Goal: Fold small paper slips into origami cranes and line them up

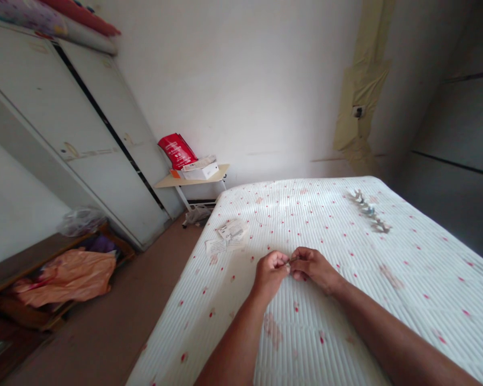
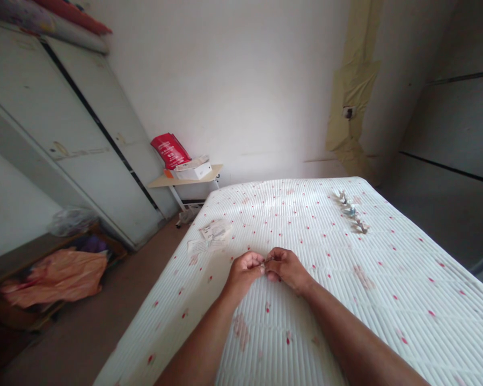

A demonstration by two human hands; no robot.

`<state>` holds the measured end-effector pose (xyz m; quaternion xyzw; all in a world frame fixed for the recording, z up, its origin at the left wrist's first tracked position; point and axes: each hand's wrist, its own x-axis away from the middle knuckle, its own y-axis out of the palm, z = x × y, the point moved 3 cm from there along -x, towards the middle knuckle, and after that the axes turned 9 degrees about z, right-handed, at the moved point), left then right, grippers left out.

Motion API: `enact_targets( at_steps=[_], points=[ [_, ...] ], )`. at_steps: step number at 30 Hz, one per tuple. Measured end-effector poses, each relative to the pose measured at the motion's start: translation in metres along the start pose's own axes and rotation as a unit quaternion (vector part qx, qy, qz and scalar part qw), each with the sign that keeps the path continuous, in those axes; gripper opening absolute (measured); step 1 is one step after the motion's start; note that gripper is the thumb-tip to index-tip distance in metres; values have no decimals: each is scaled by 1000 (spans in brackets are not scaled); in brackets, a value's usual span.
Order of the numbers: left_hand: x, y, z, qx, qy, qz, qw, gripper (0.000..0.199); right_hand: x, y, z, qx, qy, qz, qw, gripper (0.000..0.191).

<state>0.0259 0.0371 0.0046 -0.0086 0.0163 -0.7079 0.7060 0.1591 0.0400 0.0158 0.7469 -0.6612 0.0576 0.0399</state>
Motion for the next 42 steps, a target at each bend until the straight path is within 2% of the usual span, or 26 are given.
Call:
enact_targets(
  at_steps=[4, 9, 12, 18, 21, 24, 29, 32, 34, 38, 42],
  points=[
    [0, -3, 1, -15, 11, -13, 1000, 25, -1, -5, -2, 70, -30, -35, 996, 10],
    [3, -3, 4, -77, 66, -32, 994, 27, -2, -13, -5, 122, -36, -53, 990, 15],
    [5, -2, 9, -39, 61, -49, 996, 26, -2, -13, -8, 86, -28, -61, 994, 16],
    [3, -5, 12, 50, 0, -69, 996, 32, -5, -11, -3, -3, -7, -54, 999, 17],
    [1, -7, 7, 19, -18, -57, 998, 34, -5, -11, 0, -4, -17, -67, 998, 19],
    [-1, -9, 1, -47, -31, -31, 998, 23, -5, -12, -1, 10, -25, -66, 997, 22],
    [-2, -10, 0, -122, 6, -9, 992, 18, -5, -13, -3, 113, -70, -57, 989, 23],
    [-1, -7, 1, -187, 34, -4, 982, 17, -8, -14, -1, 212, -121, -28, 969, 20],
    [1, -5, 2, -247, 61, 16, 967, 16, -11, -16, 1, 302, -137, 2, 943, 18],
    [6, -1, 6, -328, 93, 81, 937, 15, -13, -15, 2, 466, -126, 56, 874, 15],
    [7, 1, 6, -381, 64, 105, 916, 11, -12, -12, 2, 523, -91, 82, 843, 12]
  ],
)
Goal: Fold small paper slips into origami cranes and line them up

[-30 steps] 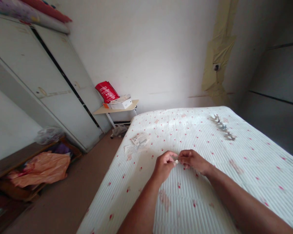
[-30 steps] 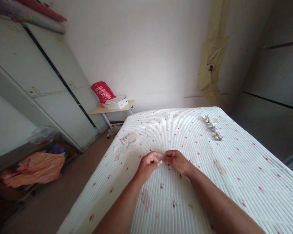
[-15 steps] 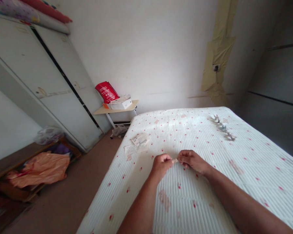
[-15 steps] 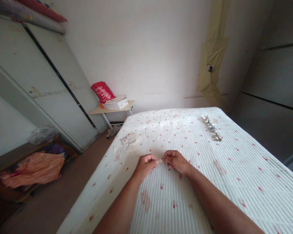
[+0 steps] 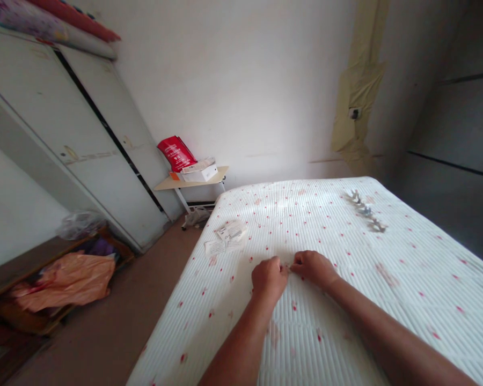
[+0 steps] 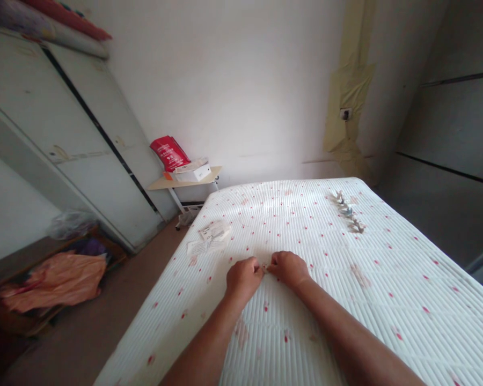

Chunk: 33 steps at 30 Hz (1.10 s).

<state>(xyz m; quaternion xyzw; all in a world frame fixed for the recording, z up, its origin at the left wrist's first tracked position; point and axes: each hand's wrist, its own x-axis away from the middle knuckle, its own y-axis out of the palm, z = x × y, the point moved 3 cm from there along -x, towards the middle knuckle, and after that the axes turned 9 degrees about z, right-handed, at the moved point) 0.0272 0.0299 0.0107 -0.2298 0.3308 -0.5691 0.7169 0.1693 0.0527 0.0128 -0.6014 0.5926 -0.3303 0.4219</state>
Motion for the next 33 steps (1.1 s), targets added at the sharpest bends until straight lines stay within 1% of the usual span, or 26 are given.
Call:
enact_targets(
  at_steps=[2, 4, 6, 8, 11, 14, 23, 26, 30, 33],
  points=[
    [0, -1, 1, -44, 4, 3, 999, 9, 0, 0, 0, 18, 26, -1, 1000, 9],
    [0, -3, 3, -98, 20, 11, 995, 8, -2, 0, 1, 29, 45, -1, 999, 13],
    [0, -6, 4, -139, 30, 18, 990, 15, -4, 0, 2, 31, 52, -6, 998, 17],
    [-1, -6, 4, -153, 28, 21, 988, 20, -7, 0, 2, 28, 52, -16, 998, 21],
    [-3, -5, 2, -148, 18, 26, 988, 18, -10, -1, 0, 30, 60, -30, 997, 29],
    [-4, -2, -1, -145, 7, 15, 989, 18, -12, 0, -1, 28, 62, -39, 997, 33],
    [-6, 2, -1, -142, -15, 9, 990, 17, -22, 8, 7, 11, 55, -43, 998, 22],
    [-5, 1, -1, -156, -20, 11, 987, 15, -24, 8, 9, 2, 53, -39, 998, 16],
    [-4, 2, -2, -163, -16, 14, 986, 13, -22, 4, 13, -14, 54, -36, 998, 14],
    [-4, 3, -3, -165, -10, 21, 986, 14, -19, 4, 16, -31, 59, -52, 996, 12]
  ],
)
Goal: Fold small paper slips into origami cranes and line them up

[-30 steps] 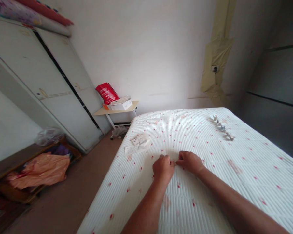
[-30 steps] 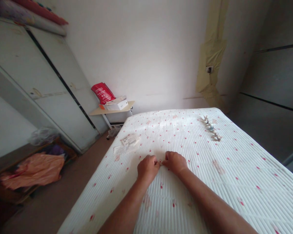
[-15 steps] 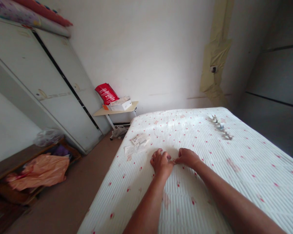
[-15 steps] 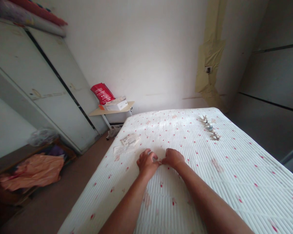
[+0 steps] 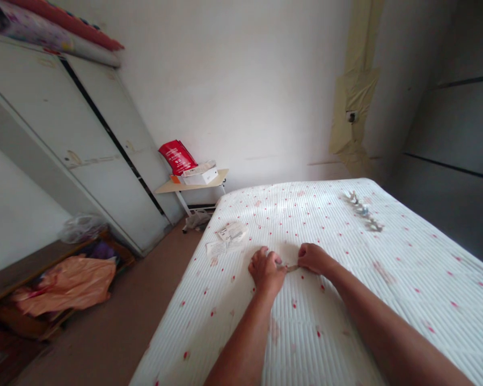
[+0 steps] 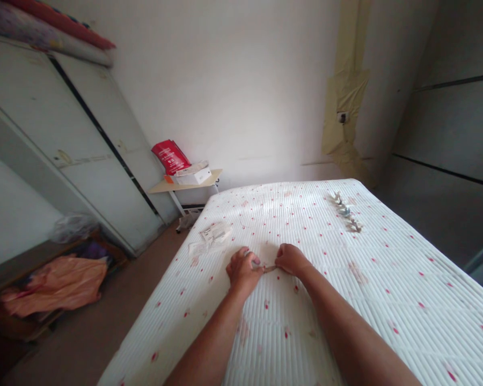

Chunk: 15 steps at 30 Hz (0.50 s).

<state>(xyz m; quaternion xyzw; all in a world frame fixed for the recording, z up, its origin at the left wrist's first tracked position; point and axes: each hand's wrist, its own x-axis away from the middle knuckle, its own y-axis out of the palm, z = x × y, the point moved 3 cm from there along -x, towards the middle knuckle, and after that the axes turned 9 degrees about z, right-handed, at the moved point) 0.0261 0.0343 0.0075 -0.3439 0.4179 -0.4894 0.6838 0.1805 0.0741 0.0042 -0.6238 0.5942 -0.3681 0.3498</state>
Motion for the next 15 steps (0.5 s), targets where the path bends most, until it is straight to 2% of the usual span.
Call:
enact_targets(
  at_steps=[3, 9, 15],
  points=[
    [1, 1, 0, 0, 3, 3, 1000, 14, 2, 1, -1, -6, -6, -14, 1000, 17],
    [2, 3, 0, -5, 9, 1, 1000, 15, 7, 1, -11, 37, -3, 18, 999, 34],
    [3, 2, -3, -2, 25, 13, 1000, 18, 5, 3, -9, 41, -5, 14, 999, 34]
  ],
)
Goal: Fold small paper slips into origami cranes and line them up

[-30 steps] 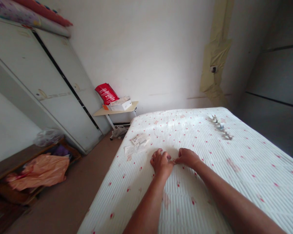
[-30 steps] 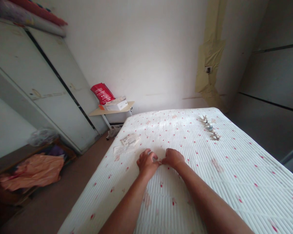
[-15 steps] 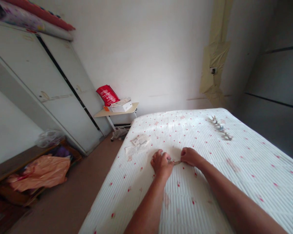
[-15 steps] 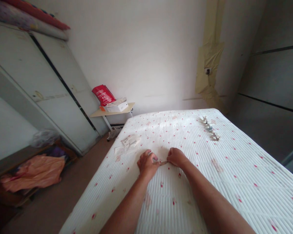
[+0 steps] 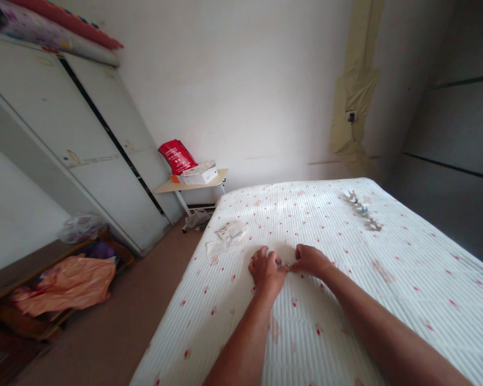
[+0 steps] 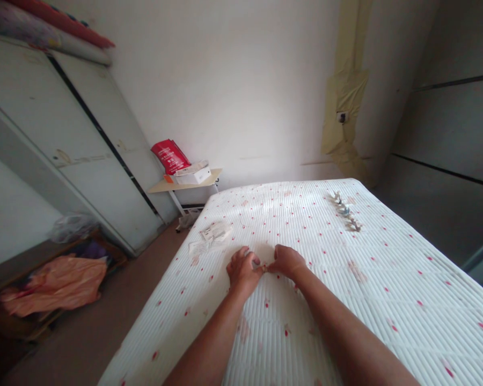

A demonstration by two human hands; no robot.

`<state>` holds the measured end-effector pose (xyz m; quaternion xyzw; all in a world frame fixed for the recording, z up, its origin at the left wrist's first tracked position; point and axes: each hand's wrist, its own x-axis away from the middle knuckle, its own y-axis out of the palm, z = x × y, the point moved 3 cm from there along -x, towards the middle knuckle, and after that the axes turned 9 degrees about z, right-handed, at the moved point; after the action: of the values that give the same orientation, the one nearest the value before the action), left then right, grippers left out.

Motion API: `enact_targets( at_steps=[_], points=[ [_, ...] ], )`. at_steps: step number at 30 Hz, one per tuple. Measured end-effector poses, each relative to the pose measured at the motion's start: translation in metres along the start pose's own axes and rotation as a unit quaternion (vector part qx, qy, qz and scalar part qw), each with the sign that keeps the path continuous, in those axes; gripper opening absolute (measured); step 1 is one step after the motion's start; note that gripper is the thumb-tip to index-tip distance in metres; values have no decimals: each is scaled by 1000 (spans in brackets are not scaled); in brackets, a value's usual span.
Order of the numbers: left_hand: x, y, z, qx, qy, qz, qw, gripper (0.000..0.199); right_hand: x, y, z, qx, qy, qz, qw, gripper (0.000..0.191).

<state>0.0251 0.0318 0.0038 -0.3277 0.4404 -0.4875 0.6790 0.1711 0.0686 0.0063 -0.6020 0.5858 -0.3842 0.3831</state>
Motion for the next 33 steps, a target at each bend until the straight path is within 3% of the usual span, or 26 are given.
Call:
enact_targets(
  at_steps=[10, 17, 26, 33],
  points=[
    [3, -1, -1, 6, 27, 31, 999, 15, -7, 1, 11, -40, 1, -8, 999, 21],
    [3, -3, 0, 6, 17, 20, 1000, 15, -5, -1, 14, -63, 10, -8, 998, 10],
    [1, -2, 2, 0, -2, 1, 1000, 15, -5, 0, -5, -8, 8, -8, 1000, 38],
    [1, -3, 3, -9, -11, -22, 1000, 17, -7, -3, -5, 14, 0, -27, 1000, 34]
  ],
)
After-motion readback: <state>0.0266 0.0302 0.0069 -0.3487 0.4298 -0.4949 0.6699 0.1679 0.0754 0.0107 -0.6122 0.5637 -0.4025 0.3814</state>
